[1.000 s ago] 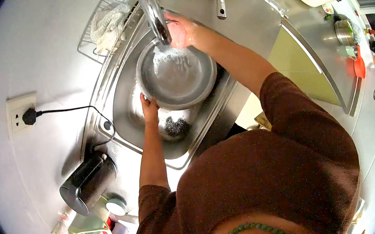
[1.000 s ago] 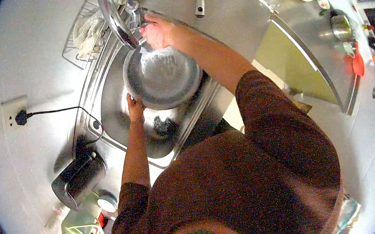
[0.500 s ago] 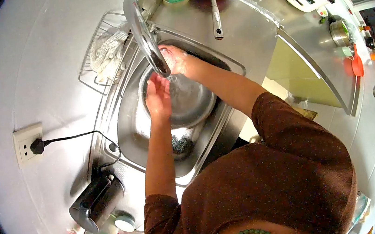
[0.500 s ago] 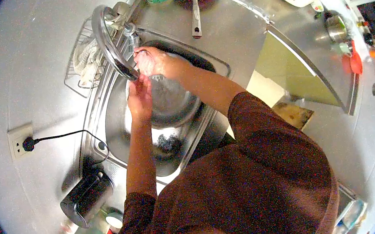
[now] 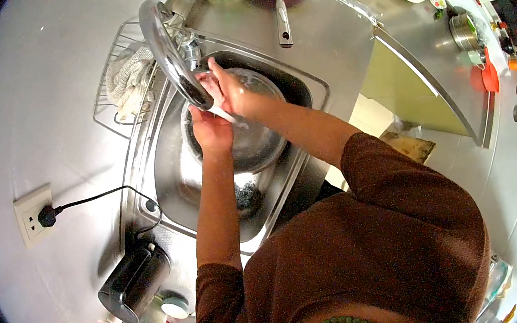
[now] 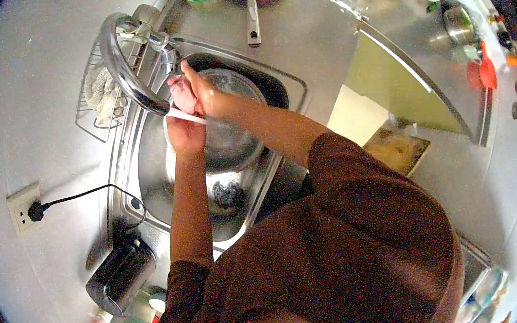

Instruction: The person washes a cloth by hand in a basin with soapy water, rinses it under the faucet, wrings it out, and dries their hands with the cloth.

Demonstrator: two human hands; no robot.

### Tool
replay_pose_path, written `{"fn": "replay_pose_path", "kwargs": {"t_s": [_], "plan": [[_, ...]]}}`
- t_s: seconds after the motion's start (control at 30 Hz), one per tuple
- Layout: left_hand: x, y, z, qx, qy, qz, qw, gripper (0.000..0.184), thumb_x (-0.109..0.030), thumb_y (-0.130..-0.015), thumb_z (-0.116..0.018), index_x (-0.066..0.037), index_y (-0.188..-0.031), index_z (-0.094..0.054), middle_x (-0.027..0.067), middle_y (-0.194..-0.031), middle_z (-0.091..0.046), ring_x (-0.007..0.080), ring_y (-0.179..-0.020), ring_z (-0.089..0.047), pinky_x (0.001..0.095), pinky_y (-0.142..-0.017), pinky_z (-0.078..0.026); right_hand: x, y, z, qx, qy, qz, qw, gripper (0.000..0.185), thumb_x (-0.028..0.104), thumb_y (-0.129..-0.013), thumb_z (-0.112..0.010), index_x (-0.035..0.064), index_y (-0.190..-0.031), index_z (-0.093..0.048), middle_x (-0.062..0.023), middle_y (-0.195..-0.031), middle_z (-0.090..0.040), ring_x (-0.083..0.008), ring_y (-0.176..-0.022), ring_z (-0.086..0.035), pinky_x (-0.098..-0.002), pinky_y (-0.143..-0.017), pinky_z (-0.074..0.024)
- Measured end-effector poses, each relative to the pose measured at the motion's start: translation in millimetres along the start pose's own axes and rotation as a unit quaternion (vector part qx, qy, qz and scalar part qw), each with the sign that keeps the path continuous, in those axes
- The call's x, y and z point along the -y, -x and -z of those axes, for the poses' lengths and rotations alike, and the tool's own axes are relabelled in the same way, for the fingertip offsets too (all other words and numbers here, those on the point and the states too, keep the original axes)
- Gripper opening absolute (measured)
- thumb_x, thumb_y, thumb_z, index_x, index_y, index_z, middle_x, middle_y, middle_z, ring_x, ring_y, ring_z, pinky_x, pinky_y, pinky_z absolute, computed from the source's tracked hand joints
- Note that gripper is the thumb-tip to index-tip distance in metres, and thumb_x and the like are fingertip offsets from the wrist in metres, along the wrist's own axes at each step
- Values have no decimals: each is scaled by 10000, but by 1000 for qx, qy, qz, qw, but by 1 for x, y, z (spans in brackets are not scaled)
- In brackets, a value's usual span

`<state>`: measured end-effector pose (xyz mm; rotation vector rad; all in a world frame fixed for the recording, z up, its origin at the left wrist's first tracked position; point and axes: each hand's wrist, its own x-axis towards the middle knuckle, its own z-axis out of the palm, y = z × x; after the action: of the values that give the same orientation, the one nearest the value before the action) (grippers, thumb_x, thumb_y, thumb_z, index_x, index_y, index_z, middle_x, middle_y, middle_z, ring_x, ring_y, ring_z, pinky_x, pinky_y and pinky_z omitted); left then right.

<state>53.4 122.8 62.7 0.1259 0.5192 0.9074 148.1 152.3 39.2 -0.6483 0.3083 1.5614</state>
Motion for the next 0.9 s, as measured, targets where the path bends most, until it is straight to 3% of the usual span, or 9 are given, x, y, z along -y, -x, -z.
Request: {"fn": "replay_pose_path", "kwargs": {"t_s": [0.07,0.13,0.17,0.23,0.3,0.43,0.67,0.7,0.9], "plan": [[3,4,5,-47,-49,-18,998,365,-242,-916,-394,-16,-1193,-463,112,-1187,-535,240,-1088,-525,361,-936,-424,-12,-2,27,49,204,87,974,389,430,-885,-486,59,-848,-597,-65,-773,-597,-166,-697,-548,-303,-636,-458],[11,-5,32,-112,-104,-18,988,351,-244,-921,-391,-19,-1178,-474,111,-1186,-538,243,-1074,-532,364,-911,-438,-23,-22,68,52,505,205,837,332,358,-907,-496,34,-948,-555,-87,-907,-603,-193,-872,-553,-345,-769,-454],[11,6,23,-155,-158,3,975,329,-242,-924,-406,-24,-1157,-484,104,-1161,-547,244,-1036,-547,370,-874,-451,-31,33,38,44,246,192,949,298,291,-908,-511,31,-1053,-507,-73,-946,-576,-163,-869,-536,-311,-772,-442],[11,8,50,-57,-502,-58,861,299,-195,-936,-393,-18,-1161,-478,89,-1094,-565,222,-993,-556,353,-876,-439,-27,44,45,11,421,273,865,318,248,-888,-524,20,-1103,-472,-78,-863,-585,-158,-784,-553,-314,-730,-458],[9,19,25,-108,-211,53,970,277,-130,-928,-408,-26,-1178,-466,81,-1046,-573,197,-930,-569,335,-811,-465,-31,41,52,16,494,324,807,309,216,-876,-526,26,-1118,-488,-104,-866,-608,-210,-786,-594,-343,-742,-474],[7,19,60,-126,-260,86,953,293,-105,-880,-518,-51,-1163,-466,72,-1006,-577,191,-823,-581,326,-661,-496,-31,43,82,64,669,423,607,432,259,-782,-626,84,-1153,-494,-156,-1056,-586,-282,-976,-577,-351,-831,-443],[1,15,102,-132,-278,-2,951,177,-140,-872,-585,-38,-996,-509,32,-868,-571,169,-753,-579,308,-657,-518,-22,66,86,27,794,290,533,253,211,-761,-588,64,-965,-554,-176,-899,-627,-376,-864,-594,-443,-752,-468],[-2,14,114,-81,-234,22,969,146,-129,-880,-571,-50,-985,-509,27,-866,-569,160,-772,-581,300,-674,-523,-21,65,81,10,801,220,556,300,293,-823,-581,49,-997,-573,-134,-802,-637,-290,-687,-617,-387,-654,-492],[7,3,149,-156,-49,-20,986,62,-125,-878,-537,-68,-882,-514,14,-861,-576,164,-760,-578,307,-654,-516,-40,25,114,-26,519,239,820,253,216,-665,-703,84,-865,-622,-105,-790,-645,-250,-736,-628,-352,-676,-493]]}}
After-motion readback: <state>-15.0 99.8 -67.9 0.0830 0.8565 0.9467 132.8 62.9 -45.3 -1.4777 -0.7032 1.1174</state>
